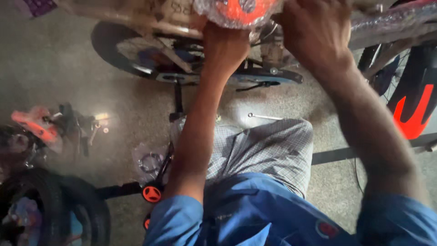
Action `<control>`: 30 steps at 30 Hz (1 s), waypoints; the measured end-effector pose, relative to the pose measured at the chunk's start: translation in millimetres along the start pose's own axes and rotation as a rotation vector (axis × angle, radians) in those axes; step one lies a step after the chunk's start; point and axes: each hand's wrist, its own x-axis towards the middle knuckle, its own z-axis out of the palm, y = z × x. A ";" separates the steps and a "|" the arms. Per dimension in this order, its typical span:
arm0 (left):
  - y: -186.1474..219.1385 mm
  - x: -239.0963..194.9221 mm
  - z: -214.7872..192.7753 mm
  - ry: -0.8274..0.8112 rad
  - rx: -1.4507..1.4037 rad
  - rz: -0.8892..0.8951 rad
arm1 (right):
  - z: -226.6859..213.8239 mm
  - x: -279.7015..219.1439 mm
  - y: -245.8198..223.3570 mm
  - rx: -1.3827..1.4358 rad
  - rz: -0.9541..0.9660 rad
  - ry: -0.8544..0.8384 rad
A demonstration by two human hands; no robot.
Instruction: The person is assembling a bicycle, specifically attaching the rear wheel to the frame. They use a wrench to tighten the nuts on the wheel axle, ensuring the wheel is securely fastened. The person also removes protective plastic wrapping from the frame and adjusts the wheel's position.
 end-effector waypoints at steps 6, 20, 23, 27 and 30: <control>2.7 1.8 -7.3 0.247 -0.025 0.065 | 16.7 -7.4 3.2 -0.022 -0.068 0.089; -6.4 1.3 2.0 0.052 0.001 0.055 | 33.3 -35.8 -5.7 0.419 0.159 -0.088; -8.2 -2.7 5.8 0.016 0.030 0.078 | -8.0 6.7 -1.9 0.100 0.041 -0.240; -7.9 2.0 2.9 0.098 -0.010 0.065 | -25.4 25.3 -8.7 0.058 -0.053 -0.073; -4.2 1.3 2.4 0.095 -0.010 0.035 | -3.0 -2.1 -0.9 -0.024 -0.096 0.013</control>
